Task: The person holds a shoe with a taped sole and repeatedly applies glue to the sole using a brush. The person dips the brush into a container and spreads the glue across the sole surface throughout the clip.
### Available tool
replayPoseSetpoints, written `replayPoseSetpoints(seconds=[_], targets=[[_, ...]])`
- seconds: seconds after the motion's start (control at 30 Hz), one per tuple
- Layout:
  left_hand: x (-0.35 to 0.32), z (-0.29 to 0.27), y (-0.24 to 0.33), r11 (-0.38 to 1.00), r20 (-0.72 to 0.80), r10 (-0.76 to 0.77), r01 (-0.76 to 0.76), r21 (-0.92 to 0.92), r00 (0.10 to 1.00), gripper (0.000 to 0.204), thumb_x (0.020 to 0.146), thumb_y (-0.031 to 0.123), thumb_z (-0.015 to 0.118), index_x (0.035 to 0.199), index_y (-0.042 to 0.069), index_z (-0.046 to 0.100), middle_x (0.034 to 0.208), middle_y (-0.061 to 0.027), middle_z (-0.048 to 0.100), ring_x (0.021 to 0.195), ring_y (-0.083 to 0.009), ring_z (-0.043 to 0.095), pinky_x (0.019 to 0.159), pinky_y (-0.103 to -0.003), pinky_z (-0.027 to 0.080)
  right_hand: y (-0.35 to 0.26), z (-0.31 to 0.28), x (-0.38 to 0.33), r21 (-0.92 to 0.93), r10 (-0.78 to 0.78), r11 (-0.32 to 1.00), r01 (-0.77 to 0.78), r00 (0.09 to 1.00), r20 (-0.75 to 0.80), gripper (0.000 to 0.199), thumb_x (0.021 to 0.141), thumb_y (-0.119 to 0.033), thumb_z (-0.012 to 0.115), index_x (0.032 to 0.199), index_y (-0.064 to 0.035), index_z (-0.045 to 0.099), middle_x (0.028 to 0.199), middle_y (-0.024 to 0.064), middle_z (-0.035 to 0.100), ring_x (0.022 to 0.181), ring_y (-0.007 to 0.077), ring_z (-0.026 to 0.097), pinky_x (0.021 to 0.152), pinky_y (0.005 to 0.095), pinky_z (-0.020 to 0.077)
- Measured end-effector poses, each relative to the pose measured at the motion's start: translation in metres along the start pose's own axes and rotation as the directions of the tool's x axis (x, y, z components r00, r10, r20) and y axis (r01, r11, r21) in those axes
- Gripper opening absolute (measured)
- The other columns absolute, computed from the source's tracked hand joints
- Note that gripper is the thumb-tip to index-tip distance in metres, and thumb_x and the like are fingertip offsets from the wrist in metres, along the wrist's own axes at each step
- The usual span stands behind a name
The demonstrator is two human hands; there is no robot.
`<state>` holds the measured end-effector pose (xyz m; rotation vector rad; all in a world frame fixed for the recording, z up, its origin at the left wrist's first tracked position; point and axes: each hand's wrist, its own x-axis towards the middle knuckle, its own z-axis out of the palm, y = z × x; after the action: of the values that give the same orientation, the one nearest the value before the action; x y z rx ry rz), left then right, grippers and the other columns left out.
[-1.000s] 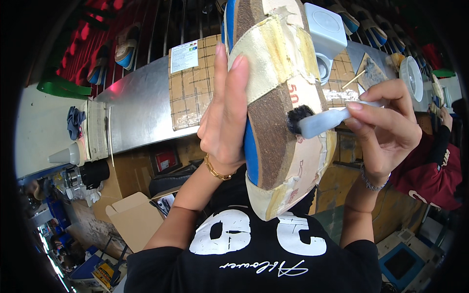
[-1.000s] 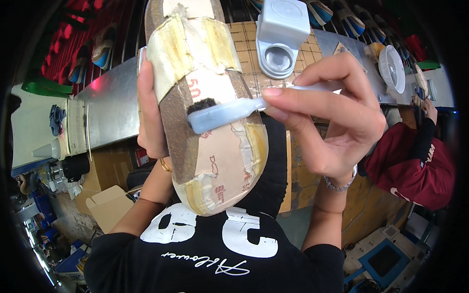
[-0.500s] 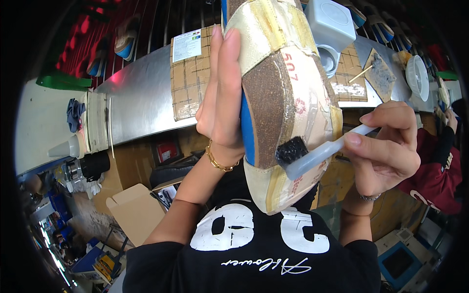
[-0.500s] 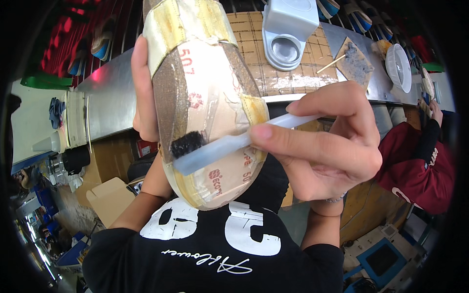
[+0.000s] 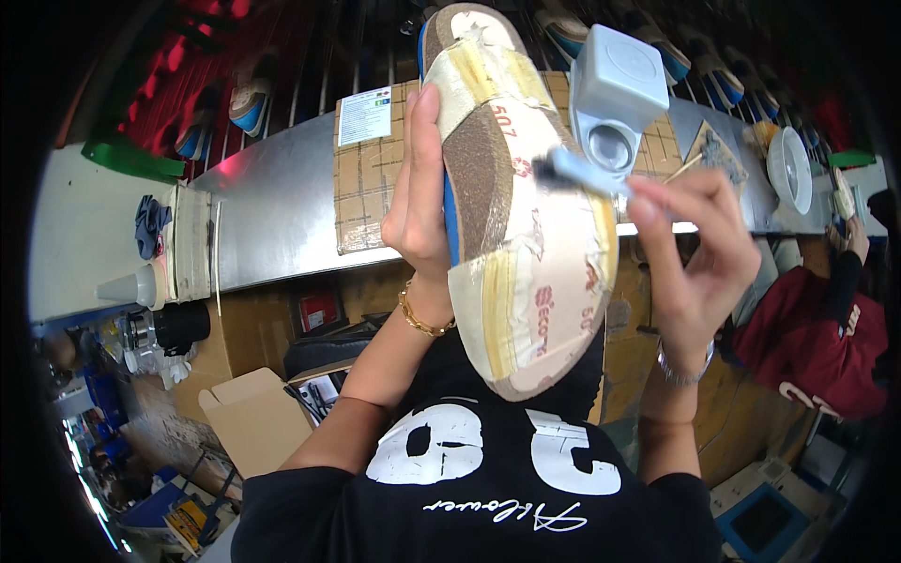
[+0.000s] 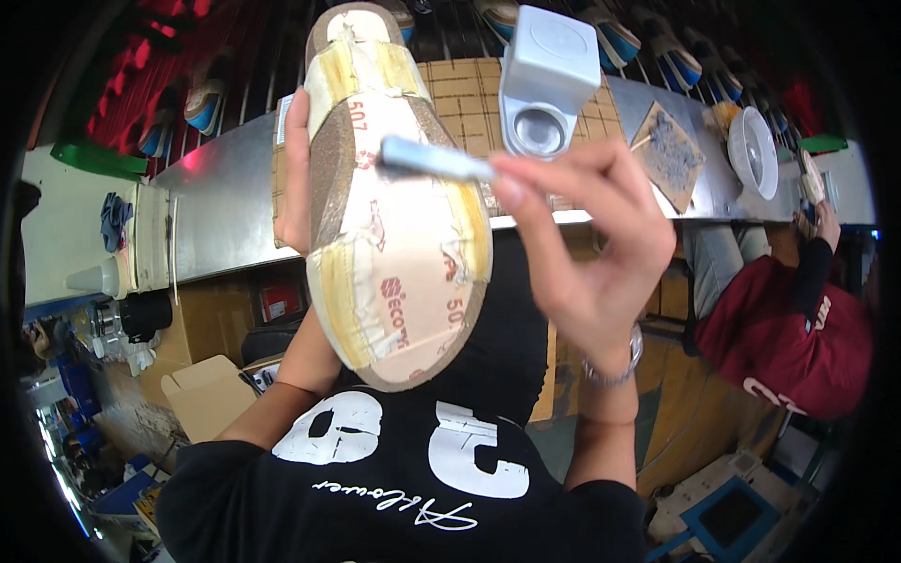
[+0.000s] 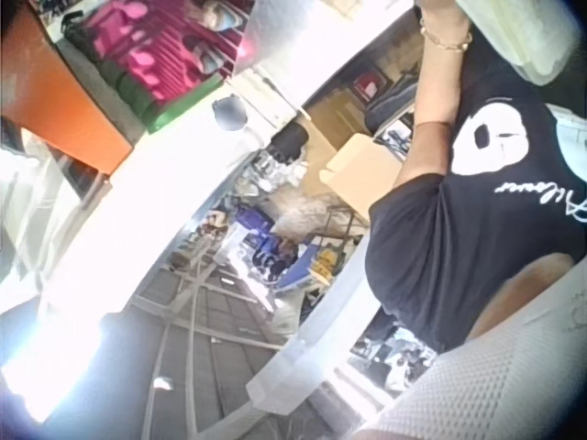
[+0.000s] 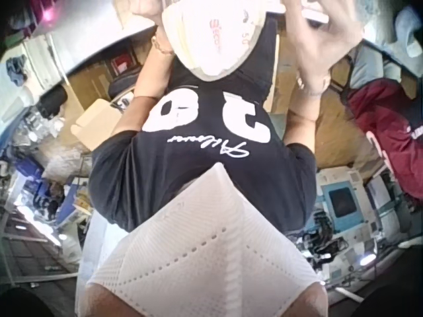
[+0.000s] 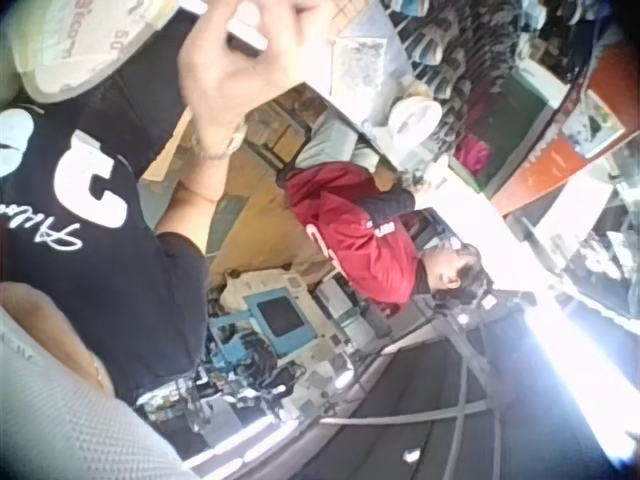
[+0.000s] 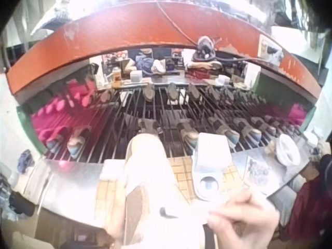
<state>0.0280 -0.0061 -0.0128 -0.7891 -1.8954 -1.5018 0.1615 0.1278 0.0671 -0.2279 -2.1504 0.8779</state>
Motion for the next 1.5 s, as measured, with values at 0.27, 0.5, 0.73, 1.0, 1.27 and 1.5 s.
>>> replayPoseSetpoints(seconds=[0.27,0.5,0.73,1.0,1.27,1.5], targets=[[0.010,-0.007,-0.009,0.979,0.017,0.178,-0.179,0.096,0.984,0.077,0.076,0.027,0.085,0.135,-0.010,0.053,0.130,-0.0335,0.059,0.114,-0.0412,0.064,0.082,-0.040,0.061,-0.032,-0.006,-0.019,0.113,0.166,0.977,-0.179,0.979,0.117,0.021,0.074,0.002,0.080,0.094,-0.0044,0.080,0.080,0.0026,0.058,0.071,0.0102,0.054,0.064,0.0234,0.0415],[0.012,-0.008,-0.003,0.966,0.019,0.208,-0.208,0.152,0.978,0.074,0.077,0.029,0.083,0.130,-0.014,0.056,0.130,-0.0297,0.061,0.116,-0.0440,0.063,0.080,-0.041,0.061,-0.024,0.002,-0.009,-0.045,-0.099,0.994,0.098,0.995,-0.026,0.032,0.067,0.004,0.082,0.095,-0.0096,0.081,0.083,0.0035,0.059,0.072,0.0117,0.055,0.062,0.0230,0.0411],[0.018,-0.005,-0.007,0.953,-0.047,0.277,-0.268,0.144,0.960,0.073,0.076,0.024,0.085,0.136,-0.006,0.056,0.110,-0.0183,0.072,0.090,-0.0240,0.073,0.073,-0.031,0.059,-0.021,-0.005,-0.009,0.035,-0.140,0.990,0.138,0.990,0.037,0.035,0.057,0.002,0.085,0.089,-0.0126,0.083,0.086,0.0048,0.059,0.072,0.0119,0.054,0.062,0.0225,0.0402],[0.015,-0.010,-0.010,0.960,0.032,0.232,-0.234,0.152,0.972,0.071,0.077,0.021,0.085,0.137,-0.003,0.057,0.104,-0.0151,0.075,0.084,-0.0176,0.074,0.071,-0.028,0.058,-0.019,-0.008,-0.007,0.093,-0.152,0.985,0.144,0.984,0.088,0.038,0.052,-0.002,0.085,0.087,-0.0149,0.083,0.082,0.0043,0.059,0.069,0.0117,0.053,0.060,0.0224,0.0391],[0.010,-0.013,-0.007,0.995,0.134,0.102,-0.101,-0.011,0.986,0.070,0.078,0.019,0.082,0.139,-0.003,0.054,0.112,-0.0205,0.071,0.097,-0.0249,0.072,0.078,-0.032,0.059,-0.023,-0.015,-0.013,0.102,-0.156,0.985,0.139,0.971,0.183,0.030,0.052,-0.006,0.081,0.081,-0.0126,0.080,0.086,0.0070,0.059,0.078,0.0191,0.053,0.069,0.0309,0.0366],[0.006,-0.021,0.000,0.996,0.261,-0.065,0.079,-0.044,0.963,0.068,0.080,0.016,0.078,0.140,-0.002,0.053,0.129,-0.0301,0.061,0.113,-0.0384,0.067,0.088,-0.039,0.057,-0.025,-0.020,-0.015,0.100,-0.232,0.971,0.215,0.951,0.203,0.024,0.055,-0.019,0.083,0.078,-0.0159,0.080,0.083,0.0036,0.059,0.075,0.0195,0.052,0.068,0.0318,0.0356]])
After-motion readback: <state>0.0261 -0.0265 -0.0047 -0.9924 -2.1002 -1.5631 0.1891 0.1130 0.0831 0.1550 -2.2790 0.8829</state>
